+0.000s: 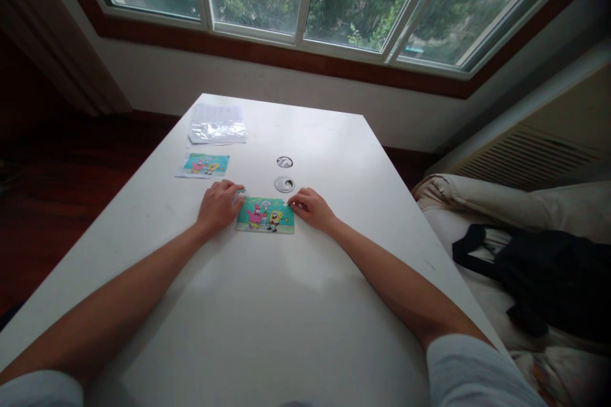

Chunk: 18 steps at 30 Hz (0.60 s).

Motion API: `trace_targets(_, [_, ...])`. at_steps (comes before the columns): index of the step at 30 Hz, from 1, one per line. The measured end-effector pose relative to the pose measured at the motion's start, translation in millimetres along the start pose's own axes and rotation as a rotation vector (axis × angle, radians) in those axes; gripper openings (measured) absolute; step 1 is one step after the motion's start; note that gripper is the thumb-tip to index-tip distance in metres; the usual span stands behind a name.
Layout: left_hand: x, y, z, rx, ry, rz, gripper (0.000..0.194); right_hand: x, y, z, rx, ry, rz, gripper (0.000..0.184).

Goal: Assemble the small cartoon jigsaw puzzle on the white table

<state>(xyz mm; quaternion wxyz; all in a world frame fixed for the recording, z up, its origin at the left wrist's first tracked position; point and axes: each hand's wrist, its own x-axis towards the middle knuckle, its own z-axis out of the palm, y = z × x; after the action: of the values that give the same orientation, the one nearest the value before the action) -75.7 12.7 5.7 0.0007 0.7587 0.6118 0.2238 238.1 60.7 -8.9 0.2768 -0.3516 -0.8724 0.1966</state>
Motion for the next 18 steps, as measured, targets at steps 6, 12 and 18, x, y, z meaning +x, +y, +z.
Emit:
trace_targets(6, [3, -10, 3.8, 0.036, -0.061, 0.012, 0.035, 4, -12, 0, 0.021, -0.064, -0.106, 0.012])
trace_targets(12, [0, 1, 8.5, -0.069, -0.113, 0.199, 0.042, 8, -21, 2, 0.118, -0.123, -0.170, 0.011])
trace_targets(18, [0, 8, 2.5, -0.117, -0.048, 0.143, 0.024, 15, -29, 5, 0.121, -0.101, -0.016, 0.013])
